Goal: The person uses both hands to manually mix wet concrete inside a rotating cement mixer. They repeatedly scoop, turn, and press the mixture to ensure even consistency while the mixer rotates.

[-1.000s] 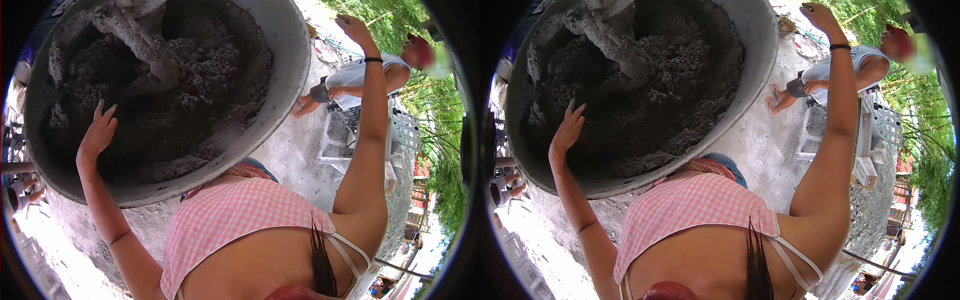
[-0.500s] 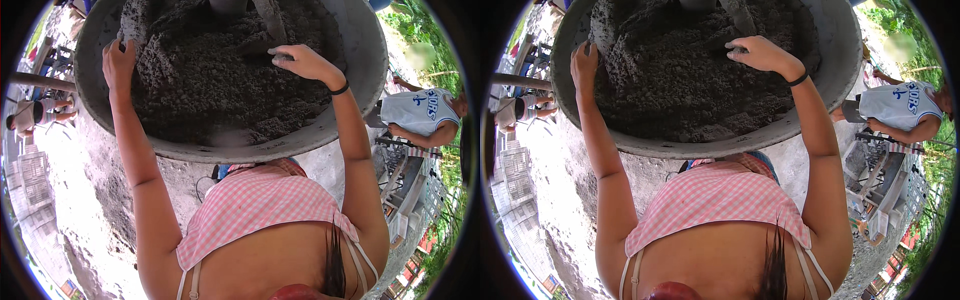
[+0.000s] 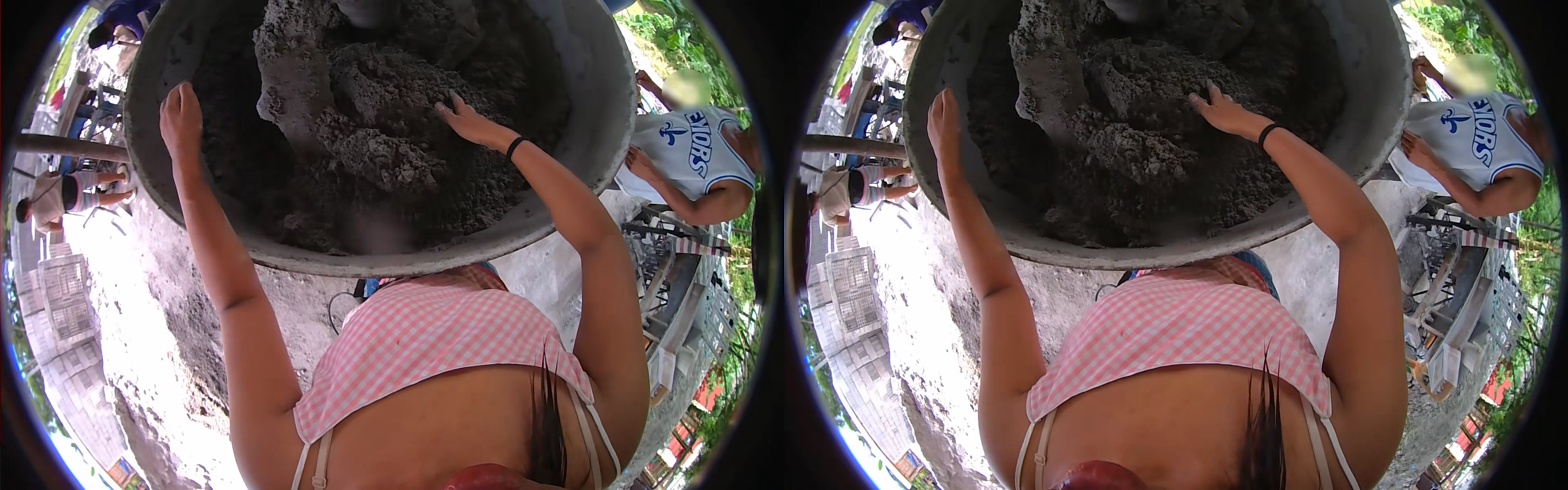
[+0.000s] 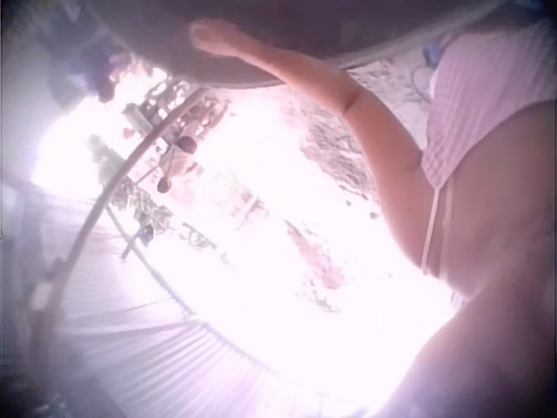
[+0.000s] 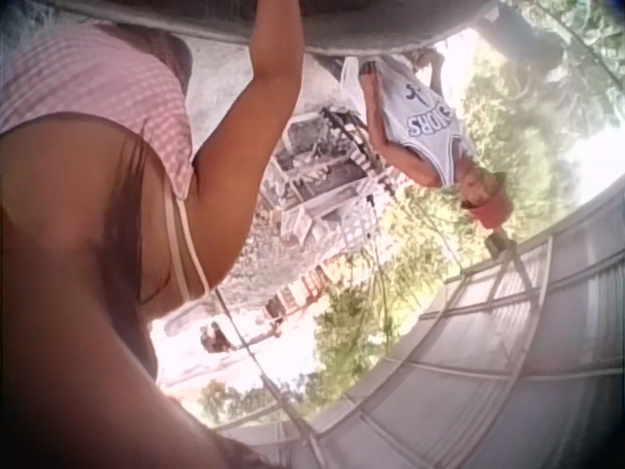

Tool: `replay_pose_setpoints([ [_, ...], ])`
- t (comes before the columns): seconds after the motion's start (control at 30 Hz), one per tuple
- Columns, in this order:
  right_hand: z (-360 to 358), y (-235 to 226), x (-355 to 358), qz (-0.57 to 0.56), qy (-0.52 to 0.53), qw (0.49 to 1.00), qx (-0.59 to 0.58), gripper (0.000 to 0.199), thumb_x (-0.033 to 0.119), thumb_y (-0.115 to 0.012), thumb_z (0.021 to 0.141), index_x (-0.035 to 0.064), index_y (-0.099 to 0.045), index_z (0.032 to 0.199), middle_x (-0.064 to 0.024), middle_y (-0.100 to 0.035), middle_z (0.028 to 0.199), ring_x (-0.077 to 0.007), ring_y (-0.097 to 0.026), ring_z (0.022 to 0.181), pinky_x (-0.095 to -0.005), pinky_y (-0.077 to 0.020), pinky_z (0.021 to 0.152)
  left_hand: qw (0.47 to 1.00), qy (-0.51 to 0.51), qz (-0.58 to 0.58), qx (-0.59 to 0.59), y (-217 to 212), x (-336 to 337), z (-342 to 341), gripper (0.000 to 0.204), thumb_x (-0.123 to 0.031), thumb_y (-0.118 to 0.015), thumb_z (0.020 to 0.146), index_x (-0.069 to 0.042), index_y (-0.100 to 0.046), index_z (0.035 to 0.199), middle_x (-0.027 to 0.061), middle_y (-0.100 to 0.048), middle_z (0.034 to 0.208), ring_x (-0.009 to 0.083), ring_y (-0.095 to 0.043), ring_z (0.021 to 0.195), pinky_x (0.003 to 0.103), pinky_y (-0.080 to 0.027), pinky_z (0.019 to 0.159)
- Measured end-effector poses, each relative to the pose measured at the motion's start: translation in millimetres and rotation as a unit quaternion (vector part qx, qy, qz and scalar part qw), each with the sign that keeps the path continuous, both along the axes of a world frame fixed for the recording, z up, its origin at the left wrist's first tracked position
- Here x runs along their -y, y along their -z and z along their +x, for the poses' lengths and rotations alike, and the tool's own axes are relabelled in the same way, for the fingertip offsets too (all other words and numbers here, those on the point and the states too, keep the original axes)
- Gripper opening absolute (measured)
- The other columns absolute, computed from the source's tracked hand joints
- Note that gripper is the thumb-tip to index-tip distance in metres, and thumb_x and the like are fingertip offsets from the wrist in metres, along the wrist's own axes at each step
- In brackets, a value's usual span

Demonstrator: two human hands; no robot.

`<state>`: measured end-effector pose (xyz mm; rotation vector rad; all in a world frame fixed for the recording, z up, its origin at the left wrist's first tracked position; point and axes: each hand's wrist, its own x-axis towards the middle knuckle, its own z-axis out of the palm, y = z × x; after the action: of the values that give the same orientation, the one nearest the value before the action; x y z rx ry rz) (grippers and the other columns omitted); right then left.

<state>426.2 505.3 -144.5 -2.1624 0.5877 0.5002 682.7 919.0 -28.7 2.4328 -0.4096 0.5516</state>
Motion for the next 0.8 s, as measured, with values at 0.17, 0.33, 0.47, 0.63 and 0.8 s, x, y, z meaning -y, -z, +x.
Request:
replay_pose_setpoints([
  [0.17, -10, -35, 52, 0.024, 0.075, 0.997, 0.013, 0.085, 0.068, -0.028, 0.093, 0.0090, -0.011, 0.152, -0.0214, -0.013, 0.156, -0.0381, -0.010, 0.145, -0.0591, -0.0182, 0.113, 0.999, 0.011, 0.045, -0.022, -3, 14, -18, 0.039, -0.033, -0.043, 0.095, -0.006, -0.065, 0.113, 0.0192, -0.063, 0.113, 0.0358, -0.055, 0.111, 0.041, -0.042, 0.096],
  [0.33, -35, -78, 78, -0.034, 0.085, 0.995, -0.027, 0.085, 0.069, -0.029, 0.092, 0.0055, -0.029, 0.147, -0.0212, -0.022, 0.154, -0.0406, -0.017, 0.143, -0.0550, -0.0194, 0.113, 0.997, 0.060, -0.018, -0.052, -2, 43, -45, 0.036, -0.028, -0.044, 0.095, -0.006, -0.065, 0.114, 0.0172, -0.064, 0.113, 0.0317, -0.056, 0.113, 0.037, -0.041, 0.098],
  [0.47, -44, -118, 96, -0.090, 0.078, 0.947, 0.297, 0.084, 0.069, -0.037, 0.090, 0.0033, -0.041, 0.141, -0.0210, -0.034, 0.148, -0.0405, -0.031, 0.137, -0.0469, -0.0284, 0.111, 0.982, 0.160, -0.088, -0.039, 5, 104, -95, 0.035, -0.025, -0.046, 0.095, -0.004, -0.063, 0.117, 0.0170, -0.061, 0.117, 0.0311, -0.055, 0.114, 0.035, -0.041, 0.098],
  [0.63, -30, -129, 143, -0.046, 0.083, 0.856, 0.507, 0.084, 0.067, -0.048, 0.087, 0.0043, -0.040, 0.141, -0.0198, -0.041, 0.144, -0.0369, -0.040, 0.132, -0.0454, -0.0344, 0.108, 0.905, 0.400, -0.077, 0.119, -14, 281, -176, 0.025, -0.016, -0.044, 0.094, 0.001, -0.052, 0.111, 0.0213, -0.055, 0.127, 0.0398, -0.049, 0.116, 0.044, -0.040, 0.099],
  [0.8, -72, -129, 232, -0.253, 0.153, 0.902, 0.315, 0.072, 0.062, -0.061, 0.080, 0.0068, -0.061, 0.126, -0.0189, -0.063, 0.119, -0.0348, -0.059, 0.112, -0.0475, -0.0460, 0.095, 0.924, 0.361, -0.017, 0.126, -10, 502, -215, 0.052, -0.053, -0.029, 0.093, -0.030, -0.053, 0.134, 0.0136, -0.037, 0.147, 0.0426, -0.029, 0.136, 0.065, -0.018, 0.107],
])
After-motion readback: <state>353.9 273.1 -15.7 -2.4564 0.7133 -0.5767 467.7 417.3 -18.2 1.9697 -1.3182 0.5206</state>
